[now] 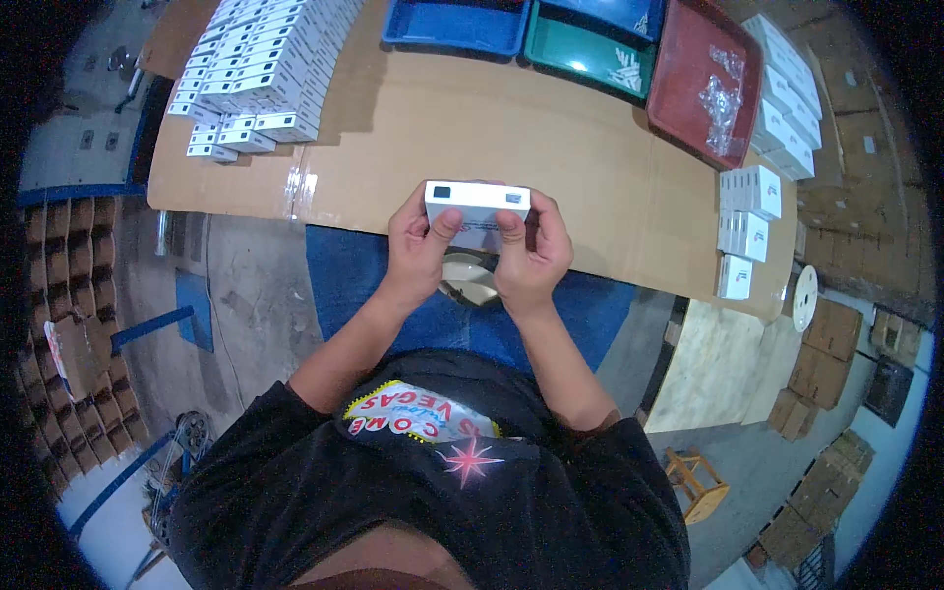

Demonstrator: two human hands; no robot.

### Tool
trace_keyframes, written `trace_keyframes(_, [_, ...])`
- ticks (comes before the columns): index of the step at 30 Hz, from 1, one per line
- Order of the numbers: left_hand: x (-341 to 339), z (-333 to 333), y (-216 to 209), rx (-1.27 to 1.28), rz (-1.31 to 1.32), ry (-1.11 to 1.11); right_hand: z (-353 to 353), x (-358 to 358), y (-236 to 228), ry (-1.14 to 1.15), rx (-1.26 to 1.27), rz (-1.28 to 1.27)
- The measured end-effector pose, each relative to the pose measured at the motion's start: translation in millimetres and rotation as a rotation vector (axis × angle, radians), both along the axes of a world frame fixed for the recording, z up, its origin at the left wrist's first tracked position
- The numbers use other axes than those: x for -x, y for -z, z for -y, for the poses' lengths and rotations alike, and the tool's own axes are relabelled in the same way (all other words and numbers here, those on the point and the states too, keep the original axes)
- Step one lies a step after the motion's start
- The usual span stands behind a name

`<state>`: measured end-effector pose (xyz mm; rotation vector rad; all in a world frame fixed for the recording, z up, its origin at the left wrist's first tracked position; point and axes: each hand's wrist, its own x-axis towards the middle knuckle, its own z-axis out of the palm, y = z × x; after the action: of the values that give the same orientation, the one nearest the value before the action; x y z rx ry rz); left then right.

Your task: The person is placing small blue plastic components into white cardboard boxes and stacking the finished boxes on a table.

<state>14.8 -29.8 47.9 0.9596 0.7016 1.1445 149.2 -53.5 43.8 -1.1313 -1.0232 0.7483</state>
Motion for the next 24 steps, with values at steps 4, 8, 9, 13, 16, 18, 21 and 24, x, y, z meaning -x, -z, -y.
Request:
trace_keyframes(4, [-5.9, 3.2, 8.9, -0.005, 0.017, -0.017, -8.2, 8.3, 9.8, 0.093, -0.054, -0.005])
trace_keyframes(8, [-10.6, 3.9, 16.5, 0.049, 0.029, 0.017, -12.8, -2.7, 26.1, 0.129, -0.043, 0.024])
trace_keyframes(9, [-10.7, 4.1, 20.5, 0.049, 0.030, 0.019, -12.3, -4.2, 27.0, 0.117, -0.023, 0.059])
trace_keyframes(13, [-8.7, -1.0, 31.5, 0.137, 0.022, 0.042, -15.6, -4.8, 32.9, 0.095, 0.026, 0.062])
trace_keyframes(16, [-8.1, 1.5, 36.1, 0.139, 0.035, 0.073, -20.4, -2.4, 34.5, 0.113, 0.125, -0.047])
trace_keyframes(18, [-11.4, 1.5, 49.2, 0.092, 0.044, 0.080, -19.5, -6.4, 45.7, 0.109, 0.149, -0.034])
trace_keyframes(21, [-26.3, 8.1, 72.6, 0.189, 0.110, 0.013, -26.1, -13.8, 54.1, 0.095, 0.219, 0.021])
trace_keyframes(24, [-24.7, 11.8, 72.4, 0.171, 0.076, 0.052, -31.0, -13.0, 45.8, 0.074, 0.238, 0.156])
